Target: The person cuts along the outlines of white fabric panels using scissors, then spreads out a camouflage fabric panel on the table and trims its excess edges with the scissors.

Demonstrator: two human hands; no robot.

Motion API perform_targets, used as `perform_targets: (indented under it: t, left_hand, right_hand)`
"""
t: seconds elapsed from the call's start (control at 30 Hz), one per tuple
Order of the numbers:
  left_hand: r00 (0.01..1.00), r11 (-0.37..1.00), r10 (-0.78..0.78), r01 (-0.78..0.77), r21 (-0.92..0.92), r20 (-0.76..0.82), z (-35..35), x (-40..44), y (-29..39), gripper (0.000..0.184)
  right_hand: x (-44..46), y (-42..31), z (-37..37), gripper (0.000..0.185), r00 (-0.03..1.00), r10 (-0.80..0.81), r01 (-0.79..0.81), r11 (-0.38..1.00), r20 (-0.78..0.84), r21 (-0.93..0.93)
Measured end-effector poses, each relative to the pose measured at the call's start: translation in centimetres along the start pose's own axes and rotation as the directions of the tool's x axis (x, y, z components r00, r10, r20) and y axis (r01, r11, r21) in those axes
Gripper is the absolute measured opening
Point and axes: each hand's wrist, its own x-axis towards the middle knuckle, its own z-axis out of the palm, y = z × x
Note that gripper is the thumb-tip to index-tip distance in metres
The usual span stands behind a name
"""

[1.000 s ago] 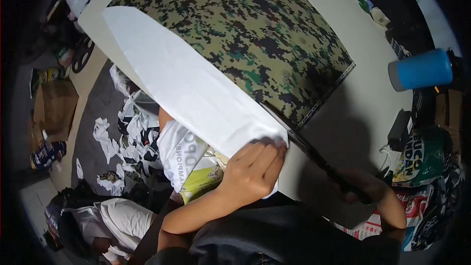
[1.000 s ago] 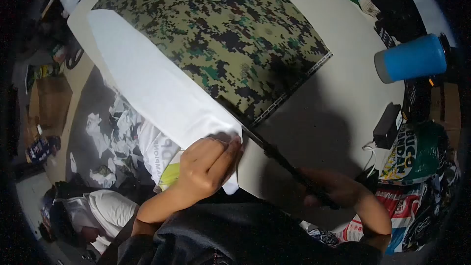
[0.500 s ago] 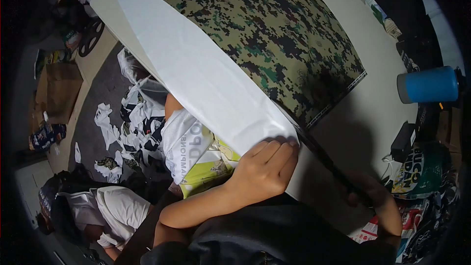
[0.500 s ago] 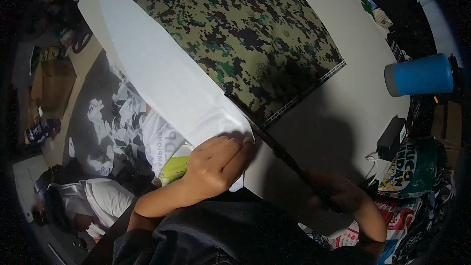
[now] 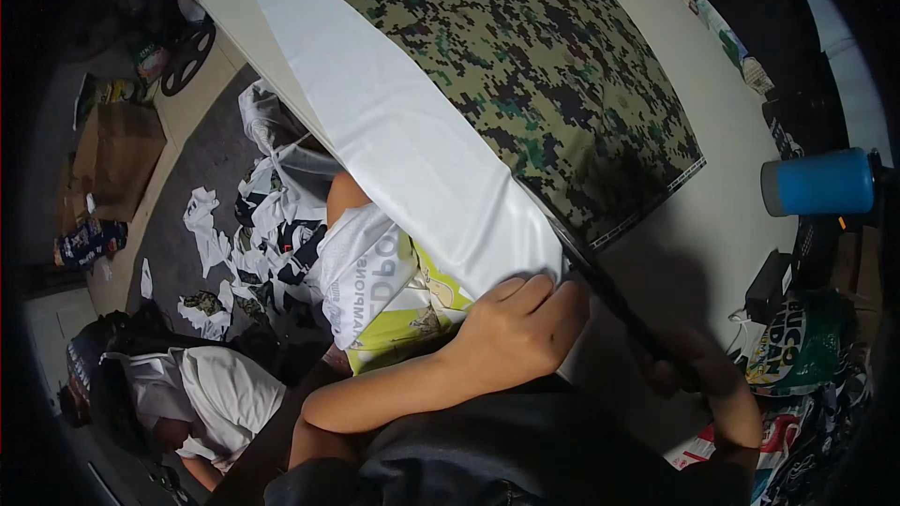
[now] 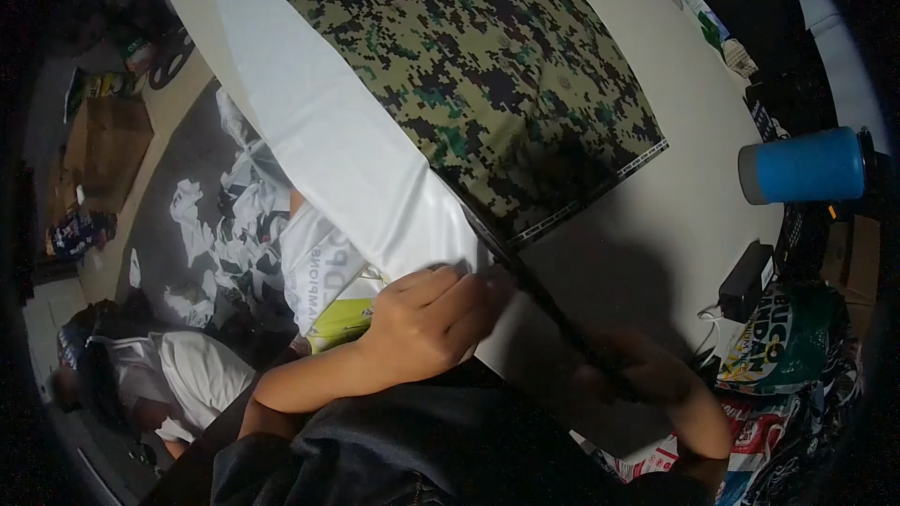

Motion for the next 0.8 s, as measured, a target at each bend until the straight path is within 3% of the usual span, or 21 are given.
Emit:
perform_targets:
  t: [0.2,0.37,0.53,0.67,0.8]
  left_hand:
    - [0.998,0.996,-0.052,0.055,0.07,-0.044,-0.1,0.1,-0.6,0.006]
    - [0.993,0.986,-0.113,0.108,0.127,0.034,0.3,0.3,-1.1,0.011]
    - [0.995,0.995,-0.103,0.103,0.014,-0.012,0.4,-0.1,-0.6,0.013]
    - [0.992,0.992,-0.123,0.123,0.015,0.035,0.1,0.1,-0.2,0.012]
    - [0.975,0.97,-0.222,0.224,-0.098,0.029,0.2,0.7,0.3,0.01]
  right_hand:
    - [0.6,0.1,-0.5,0.027,0.996,-0.062,0.059,0.997,0.065,0.048]
    - [0.2,0.7,-1.1,0.023,0.991,-0.091,0.082,0.992,0.095,0.093]
    - [0.5,1.7,-1.9,0.025,0.989,-0.07,0.057,0.993,0.127,0.101]
    - [1.2,1.1,-1.5,0.049,0.987,-0.12,0.121,0.993,0.111,-0.003]
    - [1.4,0.5,-1.3,0.034,0.98,-0.162,0.161,0.987,0.118,0.022]
